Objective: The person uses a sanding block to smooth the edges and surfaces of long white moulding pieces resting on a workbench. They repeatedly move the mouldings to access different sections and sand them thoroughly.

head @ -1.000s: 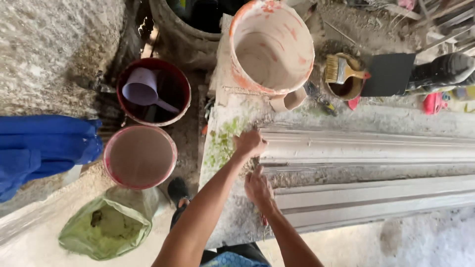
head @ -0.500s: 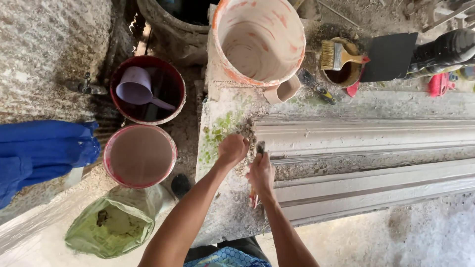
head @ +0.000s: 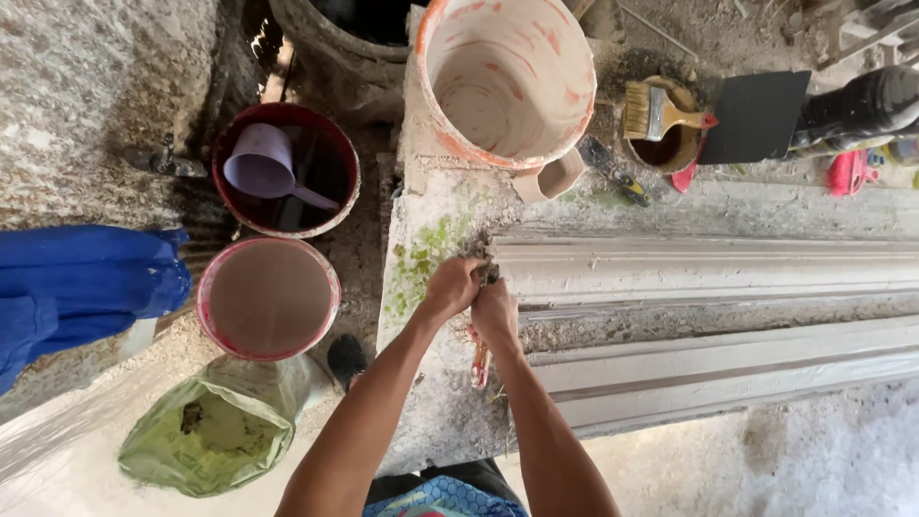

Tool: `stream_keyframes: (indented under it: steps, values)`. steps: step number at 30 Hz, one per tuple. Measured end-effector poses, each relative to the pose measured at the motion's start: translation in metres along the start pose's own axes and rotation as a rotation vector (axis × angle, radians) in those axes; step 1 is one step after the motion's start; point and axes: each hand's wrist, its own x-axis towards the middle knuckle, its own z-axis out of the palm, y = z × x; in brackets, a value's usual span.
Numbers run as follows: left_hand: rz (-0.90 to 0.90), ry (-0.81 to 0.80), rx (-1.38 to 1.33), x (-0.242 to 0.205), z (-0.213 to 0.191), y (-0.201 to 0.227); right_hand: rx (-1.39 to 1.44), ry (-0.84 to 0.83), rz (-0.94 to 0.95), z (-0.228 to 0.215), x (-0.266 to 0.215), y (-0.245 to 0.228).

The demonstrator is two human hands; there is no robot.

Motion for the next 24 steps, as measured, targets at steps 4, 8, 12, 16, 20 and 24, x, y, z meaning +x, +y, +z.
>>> stream_keyframes:
  steps: [4, 8, 12, 16, 20, 24]
  values:
    - [-0.072, -0.094, 0.012, 0.008, 0.007, -0.01, -0.089, -0.009, -0.007, -0.004, 0.006, -0.003]
    - [0.284, 0.215, 0.03, 0.053, 0.063, -0.074, -0.069, -0.038, 0.025, -0.014, 0.014, -0.002]
    - [-0.014, -0.011, -0.06, 0.012, 0.01, -0.012, -0.243, -0.039, -0.135, -0.001, 0.025, 0.03]
    - [-0.09, -0.029, -0.032, 0.011, 0.015, -0.014, -0.112, 0.086, -0.079, 0.012, -0.006, 0.025]
    - [-0.125, 0.029, -0.196, 0.004, 0.004, -0.007, -0.005, 0.129, -0.059, 0.019, 0.009, 0.018]
    - [0.138, 0.238, -0.077, 0.032, 0.036, -0.045, 0.077, 0.087, -0.012, 0.01, 0.003, 0.002]
